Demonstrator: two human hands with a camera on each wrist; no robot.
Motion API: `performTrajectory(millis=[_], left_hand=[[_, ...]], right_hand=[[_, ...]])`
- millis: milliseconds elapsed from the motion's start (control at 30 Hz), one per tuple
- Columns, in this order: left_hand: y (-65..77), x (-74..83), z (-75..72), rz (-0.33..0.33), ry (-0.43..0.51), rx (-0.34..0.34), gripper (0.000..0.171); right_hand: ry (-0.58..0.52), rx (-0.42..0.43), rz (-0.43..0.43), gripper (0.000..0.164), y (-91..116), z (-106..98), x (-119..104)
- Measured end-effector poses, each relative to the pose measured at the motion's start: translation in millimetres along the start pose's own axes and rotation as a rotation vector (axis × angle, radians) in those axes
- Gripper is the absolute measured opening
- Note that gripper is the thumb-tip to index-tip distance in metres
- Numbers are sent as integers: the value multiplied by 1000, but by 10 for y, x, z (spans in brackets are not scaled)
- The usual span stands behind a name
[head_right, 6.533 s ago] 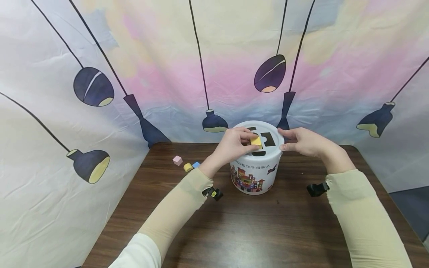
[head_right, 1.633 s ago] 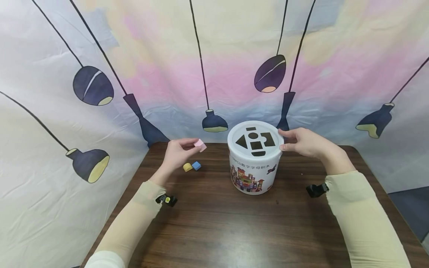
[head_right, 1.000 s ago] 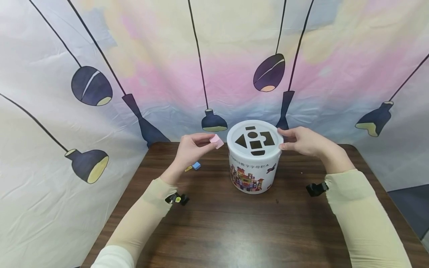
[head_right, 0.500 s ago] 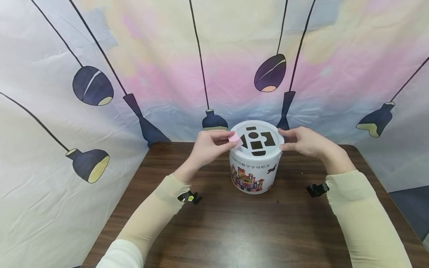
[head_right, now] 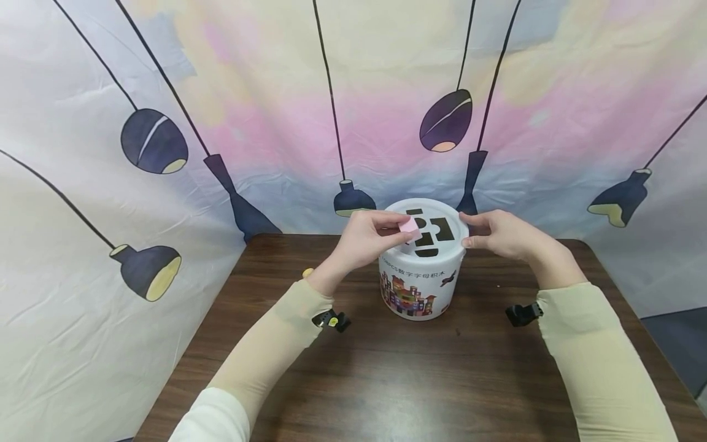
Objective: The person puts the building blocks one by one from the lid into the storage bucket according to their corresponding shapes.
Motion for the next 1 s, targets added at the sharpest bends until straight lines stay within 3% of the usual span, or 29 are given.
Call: performTrajectory(millis=[300,1000], left_hand=[[-127,-42,126,22,-131,-34,40],[-189,-104,259,17,-199,-122,39]], right_hand=[[0,-2,-1,74,21,-8,14],[-23,-4,-1,73,29,12,4]])
Point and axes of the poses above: each hand's wrist, its own y-axis away from the middle knuckle, its own z-axis out of the palm, x = y × z, the point moved 4 cm from there along -y, towards the middle knuckle, and after that the axes turned 10 degrees about y, right-handed, at the moved point
